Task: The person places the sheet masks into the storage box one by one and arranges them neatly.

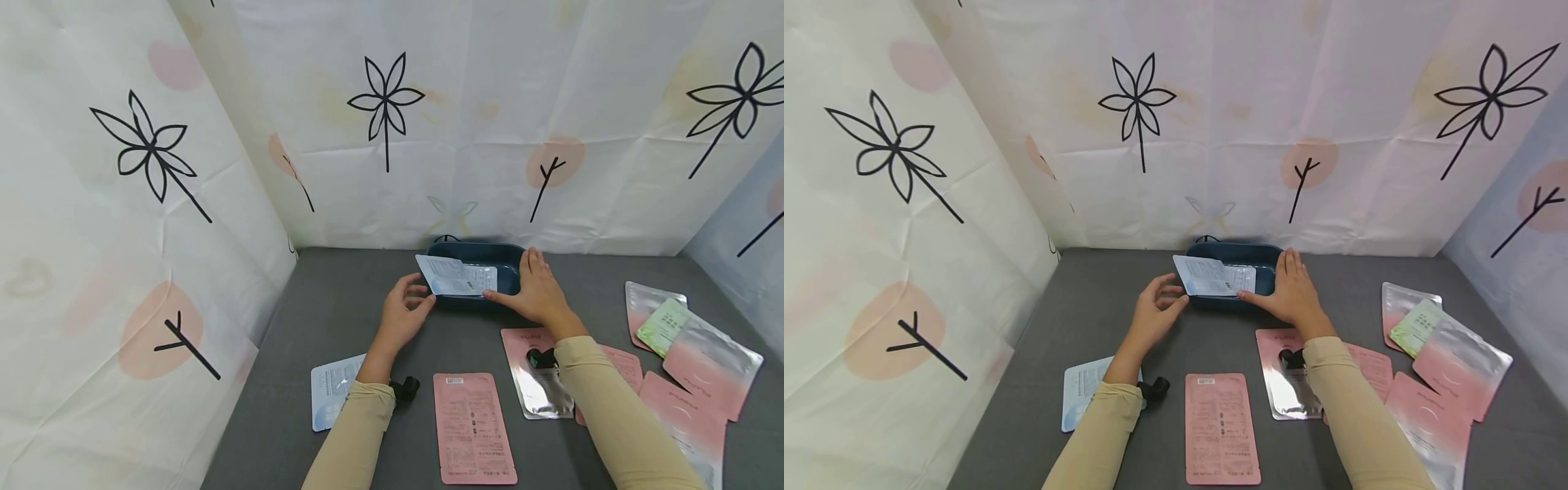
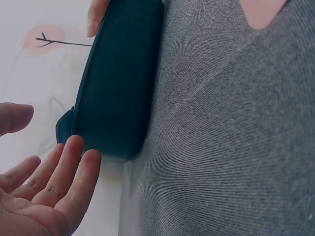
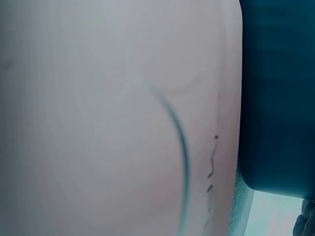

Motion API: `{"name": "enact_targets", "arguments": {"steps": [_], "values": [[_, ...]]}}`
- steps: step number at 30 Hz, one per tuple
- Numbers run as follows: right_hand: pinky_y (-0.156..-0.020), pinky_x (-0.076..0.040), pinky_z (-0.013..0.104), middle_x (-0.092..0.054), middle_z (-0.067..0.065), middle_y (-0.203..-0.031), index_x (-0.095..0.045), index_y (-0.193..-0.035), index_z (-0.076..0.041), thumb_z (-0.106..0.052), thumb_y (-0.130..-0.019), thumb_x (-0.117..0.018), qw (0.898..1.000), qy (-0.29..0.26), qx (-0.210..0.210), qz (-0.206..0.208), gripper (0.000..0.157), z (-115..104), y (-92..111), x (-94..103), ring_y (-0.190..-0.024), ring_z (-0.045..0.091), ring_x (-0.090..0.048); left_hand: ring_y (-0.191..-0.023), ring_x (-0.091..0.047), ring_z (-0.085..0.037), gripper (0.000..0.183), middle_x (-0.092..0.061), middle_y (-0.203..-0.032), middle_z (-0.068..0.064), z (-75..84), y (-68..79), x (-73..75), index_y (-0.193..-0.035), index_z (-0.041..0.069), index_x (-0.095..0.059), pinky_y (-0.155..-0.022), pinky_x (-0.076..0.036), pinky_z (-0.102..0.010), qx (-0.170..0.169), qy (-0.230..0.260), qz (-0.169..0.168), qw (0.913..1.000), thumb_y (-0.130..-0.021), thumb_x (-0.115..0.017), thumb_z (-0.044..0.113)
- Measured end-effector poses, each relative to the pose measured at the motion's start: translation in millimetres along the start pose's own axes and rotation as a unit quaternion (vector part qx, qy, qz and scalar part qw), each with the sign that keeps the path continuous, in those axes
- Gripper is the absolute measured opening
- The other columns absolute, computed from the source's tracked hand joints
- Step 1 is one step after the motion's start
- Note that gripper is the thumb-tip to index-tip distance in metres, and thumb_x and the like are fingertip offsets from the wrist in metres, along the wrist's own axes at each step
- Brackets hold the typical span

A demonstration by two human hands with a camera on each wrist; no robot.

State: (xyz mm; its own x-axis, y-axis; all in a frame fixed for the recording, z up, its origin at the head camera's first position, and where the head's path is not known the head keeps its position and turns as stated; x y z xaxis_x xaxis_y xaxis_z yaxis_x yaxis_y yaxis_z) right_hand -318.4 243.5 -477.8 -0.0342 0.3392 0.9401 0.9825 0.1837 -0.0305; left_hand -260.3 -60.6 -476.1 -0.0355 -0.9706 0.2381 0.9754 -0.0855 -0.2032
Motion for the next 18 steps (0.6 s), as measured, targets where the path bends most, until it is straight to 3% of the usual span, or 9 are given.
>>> {"name": "enact_targets", "arguments": {"steps": [6, 11, 18], "values": [[-0.131, -0.005, 0.067, 0.004, 0.034, -0.174, -0.002, -0.164, 0.014, -0.084, -0.086, -0.062, 1.000, -0.003, -0.002, 0.000, 0.138, 0, -1, 0.2, -0.163, 0.051, 0.005, -0.114, -0.075, -0.031, 0.060, -0.070, -0.134, -0.015, -1.4, 0.4, -0.3, -0.156, 0.010, -0.050, -0.089, -0.063, -0.048, 0.018, -0.025, -0.017, 0.9994, -0.102, -0.073, 0.022], [-0.131, -0.006, 0.067, 0.003, 0.034, -0.174, -0.003, -0.164, 0.014, -0.085, -0.086, -0.061, 1.000, 0.001, -0.003, 0.004, 0.139, 0, -2, -0.1, -0.163, 0.051, 0.003, -0.113, -0.074, -0.029, 0.065, -0.070, -0.131, -0.013, -3.4, 0.1, -2.8, -0.159, 0.011, -0.048, -0.090, -0.062, -0.044, 0.042, -0.059, -0.051, 0.9961, -0.101, -0.073, 0.027], [-0.131, -0.006, 0.067, 0.004, 0.034, -0.174, -0.002, -0.164, 0.015, -0.084, -0.087, -0.060, 1.000, 0.001, -0.004, 0.000, 0.138, -1, -1, 0.5, -0.163, 0.051, 0.005, -0.106, -0.073, -0.027, 0.064, -0.071, -0.124, -0.013, -3.8, 2.0, -11.5, -0.159, 0.012, -0.048, -0.095, -0.061, -0.044, 0.031, -0.067, -0.067, 0.9950, -0.101, -0.073, 0.024]]}}
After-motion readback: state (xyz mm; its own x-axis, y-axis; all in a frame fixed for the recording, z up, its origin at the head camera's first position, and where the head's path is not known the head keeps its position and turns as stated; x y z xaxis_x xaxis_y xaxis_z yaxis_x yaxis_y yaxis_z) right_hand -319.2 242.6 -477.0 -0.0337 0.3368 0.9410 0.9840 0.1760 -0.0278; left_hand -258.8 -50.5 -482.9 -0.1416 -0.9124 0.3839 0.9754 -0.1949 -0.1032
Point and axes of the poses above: each hand's wrist, its own y-axis away from the middle knuckle, its own x-axis out of the back of the hand, z = x × y, the point moved 2 cm from there along -y, towards the middle knuckle
